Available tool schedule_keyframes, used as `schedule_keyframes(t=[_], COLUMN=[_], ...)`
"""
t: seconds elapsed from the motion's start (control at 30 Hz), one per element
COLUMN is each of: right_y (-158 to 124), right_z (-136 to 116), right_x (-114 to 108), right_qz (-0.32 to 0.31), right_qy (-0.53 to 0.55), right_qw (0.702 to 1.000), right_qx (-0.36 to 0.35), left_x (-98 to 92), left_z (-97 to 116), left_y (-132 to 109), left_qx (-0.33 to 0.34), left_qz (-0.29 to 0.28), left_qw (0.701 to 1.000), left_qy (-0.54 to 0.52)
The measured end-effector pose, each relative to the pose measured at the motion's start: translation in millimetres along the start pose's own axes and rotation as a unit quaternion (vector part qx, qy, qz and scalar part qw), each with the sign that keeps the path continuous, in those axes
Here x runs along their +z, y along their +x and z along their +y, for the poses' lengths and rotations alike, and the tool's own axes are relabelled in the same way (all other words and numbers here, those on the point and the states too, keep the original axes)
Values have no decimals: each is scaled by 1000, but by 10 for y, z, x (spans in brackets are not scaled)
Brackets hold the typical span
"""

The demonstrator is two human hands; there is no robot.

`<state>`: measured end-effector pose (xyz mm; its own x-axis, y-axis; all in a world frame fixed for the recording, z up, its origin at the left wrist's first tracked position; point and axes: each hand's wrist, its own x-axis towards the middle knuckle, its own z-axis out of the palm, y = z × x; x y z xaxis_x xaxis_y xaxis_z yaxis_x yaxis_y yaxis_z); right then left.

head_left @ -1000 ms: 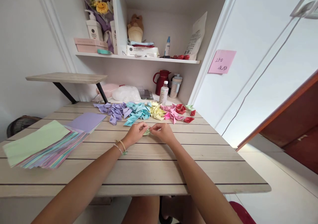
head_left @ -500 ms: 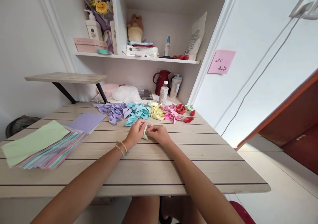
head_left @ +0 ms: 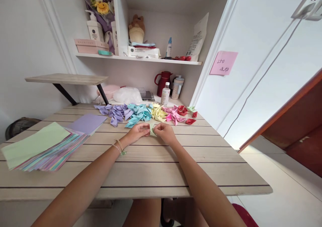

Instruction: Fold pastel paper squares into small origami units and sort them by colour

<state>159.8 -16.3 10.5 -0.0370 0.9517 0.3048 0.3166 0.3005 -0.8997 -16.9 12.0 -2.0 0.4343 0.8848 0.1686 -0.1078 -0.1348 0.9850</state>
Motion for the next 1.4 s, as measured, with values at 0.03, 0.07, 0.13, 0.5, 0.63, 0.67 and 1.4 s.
schedule_keyframes(t=[0.03, 0.07, 0.13, 0.5, 0.63, 0.67, 1.4], right_y=[-3, -6, -13, -22, -35, -36, 4], right_z=[-5, -7, -4, -41, -8, 9, -49], right_x=[4, 14, 43, 63, 103, 110, -61], right_qz=[0, -1, -5, 11, -22, -26, -43], right_qy=[0, 2, 14, 74, 67, 54, -138], right_qw=[1000, 1000, 1000, 997, 997, 998, 975], right_qx=[-5, -10, -13, 1, 19, 15, -168], left_x=[-2, -1, 6, 72, 82, 78, 33], left_z=[-14, -27, -45, 50, 67, 65, 99], left_y=[1, 3, 6, -31, -33, -29, -21], left_qx=[-4, -6, -9, 14, 38, 43, -40], left_qz=[-6, -5, 14, 74, 69, 66, 104], left_qw=[1000, 1000, 1000, 996, 997, 997, 991], left_qy=[-6, -10, -19, -49, -10, 10, -76])
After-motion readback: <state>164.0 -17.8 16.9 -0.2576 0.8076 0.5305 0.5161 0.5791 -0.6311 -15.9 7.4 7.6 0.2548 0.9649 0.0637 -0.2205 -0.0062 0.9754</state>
